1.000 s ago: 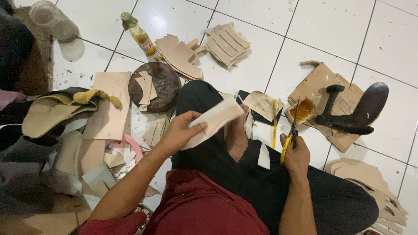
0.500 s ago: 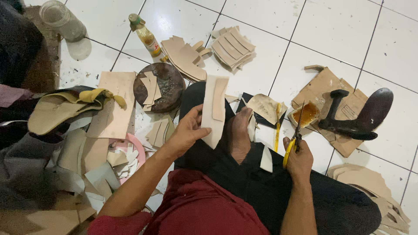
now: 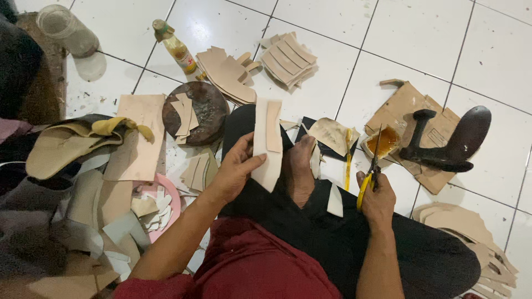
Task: The person sits on the floor and uses yellow-handled scissors to cut a stack of beige material into smaller, uniform pieces. They trim the edges of the material and separate the cut pieces, placing them on the floor.
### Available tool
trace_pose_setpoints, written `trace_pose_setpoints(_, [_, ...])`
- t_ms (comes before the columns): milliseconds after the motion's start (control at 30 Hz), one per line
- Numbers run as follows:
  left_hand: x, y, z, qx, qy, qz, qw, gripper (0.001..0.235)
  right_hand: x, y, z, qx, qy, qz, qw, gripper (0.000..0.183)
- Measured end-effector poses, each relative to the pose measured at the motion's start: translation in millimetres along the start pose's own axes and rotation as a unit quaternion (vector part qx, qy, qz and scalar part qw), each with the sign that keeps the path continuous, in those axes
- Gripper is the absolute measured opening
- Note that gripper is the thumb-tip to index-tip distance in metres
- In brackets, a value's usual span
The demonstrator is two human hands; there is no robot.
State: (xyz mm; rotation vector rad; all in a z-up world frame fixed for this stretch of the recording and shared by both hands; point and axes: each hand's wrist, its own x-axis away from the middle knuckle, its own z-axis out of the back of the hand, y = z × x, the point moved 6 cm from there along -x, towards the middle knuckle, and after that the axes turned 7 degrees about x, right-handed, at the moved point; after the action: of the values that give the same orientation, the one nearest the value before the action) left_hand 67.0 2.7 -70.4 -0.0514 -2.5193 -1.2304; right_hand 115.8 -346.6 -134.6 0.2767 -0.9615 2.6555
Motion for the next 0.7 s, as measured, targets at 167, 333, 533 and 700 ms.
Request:
trace_pose_setpoints(167, [-4.4, -12.3, 13.5, -0.023, 0.028, 0.002, 0.999, 0.049, 0.9, -3.2, 8.4, 0.009, 0.004, -0.002, 1.000, 0.048])
trace_pose_setpoints(333, [-11.2, -27.7, 23.3, -0.021, 0.038, 0.011, 0.999, 0.047, -1.4, -0.1, 18.1, 0.005, -0.004, 0.013, 1.000, 0.048])
trace_pose_setpoints(533, [-18.4, -45.8, 40.4, -0.031, 0.026, -0.011, 0.999, 0.049, -25.1, 24.0, 41.3, 0.202, -0.034, 0.084, 0.975, 0.035])
trace_pose_setpoints(700, [-17.3, -38.3, 36.2, -0.018, 0.009, 0.030, 0.999, 0.040, -18.1, 30.4, 81.5, 0.204, 0.024, 0.099, 0.974, 0.030])
